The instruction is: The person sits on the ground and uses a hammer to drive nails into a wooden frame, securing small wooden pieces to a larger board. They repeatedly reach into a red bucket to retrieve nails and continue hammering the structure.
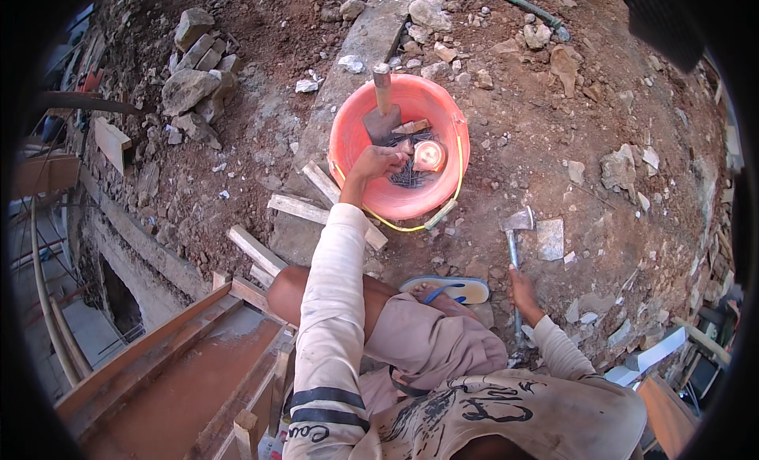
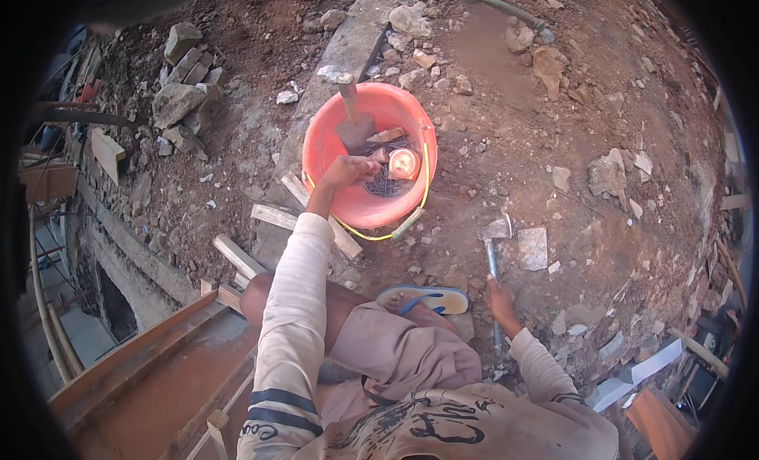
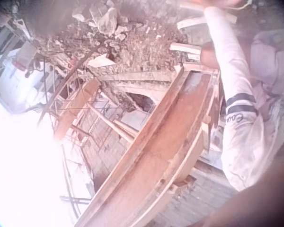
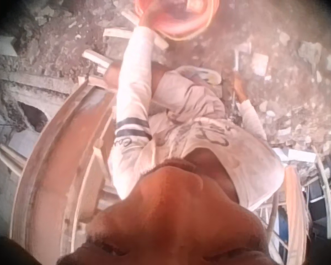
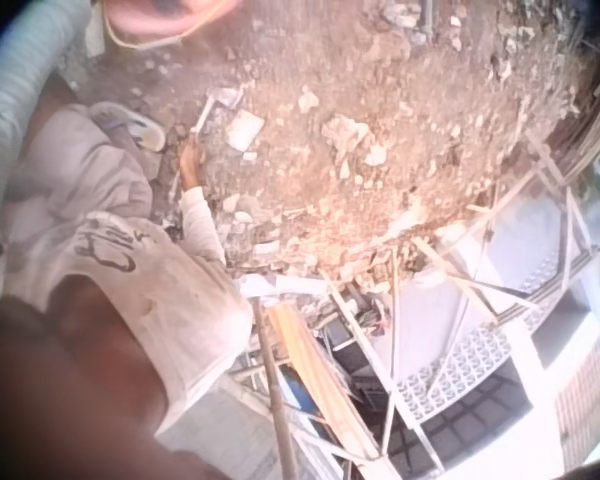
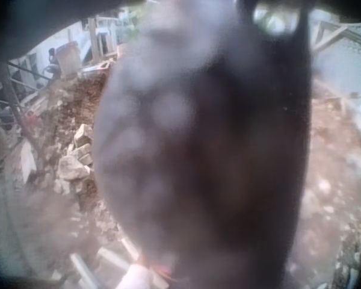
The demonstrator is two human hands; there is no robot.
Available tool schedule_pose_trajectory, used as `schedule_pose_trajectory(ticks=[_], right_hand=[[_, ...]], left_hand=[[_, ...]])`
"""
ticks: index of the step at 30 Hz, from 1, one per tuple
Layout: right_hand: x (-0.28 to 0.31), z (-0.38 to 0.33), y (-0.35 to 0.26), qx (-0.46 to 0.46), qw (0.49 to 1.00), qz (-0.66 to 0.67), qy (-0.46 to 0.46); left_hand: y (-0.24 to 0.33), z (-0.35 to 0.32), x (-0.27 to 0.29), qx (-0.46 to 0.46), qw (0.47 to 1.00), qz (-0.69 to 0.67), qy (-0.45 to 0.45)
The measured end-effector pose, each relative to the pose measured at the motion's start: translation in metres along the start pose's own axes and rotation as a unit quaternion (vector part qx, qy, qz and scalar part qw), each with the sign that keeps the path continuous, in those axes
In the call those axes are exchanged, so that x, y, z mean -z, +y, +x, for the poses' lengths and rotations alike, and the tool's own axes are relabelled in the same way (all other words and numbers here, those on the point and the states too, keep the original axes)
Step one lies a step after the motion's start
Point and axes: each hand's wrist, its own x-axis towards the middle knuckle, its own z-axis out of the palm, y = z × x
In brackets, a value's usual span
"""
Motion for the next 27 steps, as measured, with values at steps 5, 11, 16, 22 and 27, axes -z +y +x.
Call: schedule_pose_trajectory(ticks=[5, 11, 16, 22, 27], right_hand=[[-0.001, 0.007, 0.001, 0.014, 0.999, -0.028, 0.01], [-0.003, 0.019, 0.021, -0.013, 1.0, 0.015, 0.013], [-0.006, 0.027, 0.007, -0.099, 0.993, 0.053, -0.026], [-0.007, 0.031, -0.013, -0.085, 0.99, 0.103, -0.042], [-0.02, 0.012, -0.038, -0.042, 0.988, 0.148, -0.013]], left_hand=[[0.019, -0.045, 0.007, -0.061, 0.99, -0.096, 0.08], [0.043, -0.119, -0.01, -0.2, 0.964, -0.158, 0.072], [0.052, -0.238, -0.041, -0.333, 0.926, -0.12, 0.131], [0.009, -0.365, -0.061, -0.377, 0.887, -0.188, 0.19], [-0.029, -0.487, -0.075, -0.42, 0.826, -0.177, 0.331]])
